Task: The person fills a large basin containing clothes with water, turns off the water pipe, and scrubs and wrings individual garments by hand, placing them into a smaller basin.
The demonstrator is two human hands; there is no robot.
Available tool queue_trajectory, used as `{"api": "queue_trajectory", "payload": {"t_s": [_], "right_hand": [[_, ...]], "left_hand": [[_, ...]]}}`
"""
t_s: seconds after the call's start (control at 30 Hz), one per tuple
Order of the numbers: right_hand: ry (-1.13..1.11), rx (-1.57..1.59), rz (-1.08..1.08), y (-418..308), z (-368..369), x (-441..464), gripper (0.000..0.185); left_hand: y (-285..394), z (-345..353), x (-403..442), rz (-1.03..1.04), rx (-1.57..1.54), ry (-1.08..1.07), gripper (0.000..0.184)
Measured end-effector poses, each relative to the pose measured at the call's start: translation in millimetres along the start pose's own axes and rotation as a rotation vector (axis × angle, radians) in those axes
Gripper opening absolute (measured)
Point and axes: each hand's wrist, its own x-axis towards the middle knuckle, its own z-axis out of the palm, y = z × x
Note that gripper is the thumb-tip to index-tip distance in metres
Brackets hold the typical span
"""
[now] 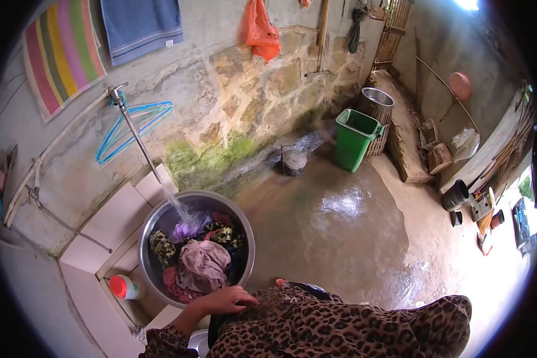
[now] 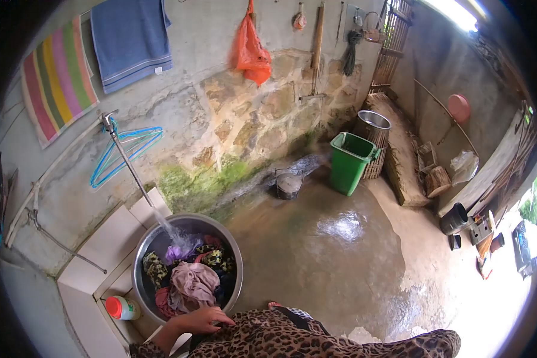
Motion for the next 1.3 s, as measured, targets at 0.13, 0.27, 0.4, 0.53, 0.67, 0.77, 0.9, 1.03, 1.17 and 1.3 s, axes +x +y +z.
{"api": "queue_trajectory", "payload": {"t_s": [0.13,0.27,0.4,0.53,0.67,0.77,0.9,1.03,1.17,1.3], "right_hand": [[-0.014,0.017,-0.01,-1.4,3.3,-10.1,0.021],[-0.039,0.019,-0.018,-7.2,6.9,-19.1,0.021],[-0.082,0.017,-0.008,-14.0,8.0,-30.1,0.021],[-0.14,0.005,0.022,-25.0,9.1,-38.4,0.022],[-0.189,-0.015,0.055,-37.7,7.0,-49.7,0.023],[-0.227,-0.026,0.078,-48.9,5.7,-55.2,0.023],[-0.272,-0.043,0.11,-64.1,2.7,-63.4,0.024],[-0.316,-0.053,0.135,-80.8,-0.6,-69.4,0.025],[-0.361,-0.066,0.153,-98.8,-1.3,-72.2,0.026],[-0.407,-0.062,0.165,-123.1,2.8,-71.2,0.028]], "left_hand": [[0.9,3.2,-3.3,-0.037,-0.005,-0.029,0.038],[-8.9,13.4,-8.1,0.009,-0.027,-0.01,0.039],[1.7,13.5,-15.7,-0.054,-0.086,-0.005,0.037],[10.8,18.0,-27.2,-0.052,-0.125,0.064,0.03],[12.6,24.6,-45.6,-0.137,-0.207,0.097,0.025],[18.8,34.4,-67.0,-0.196,-0.202,0.14,0.023],[19.7,60.5,-97.1,-0.361,-0.305,0.163,0.024],[29.4,89.3,-124.4,-0.484,-0.394,0.239,0.025],[36.9,126.8,-146.6,-0.566,-0.503,0.333,0.028],[46.6,165.0,-157.6,-0.608,-0.594,0.377,0.029]]}}
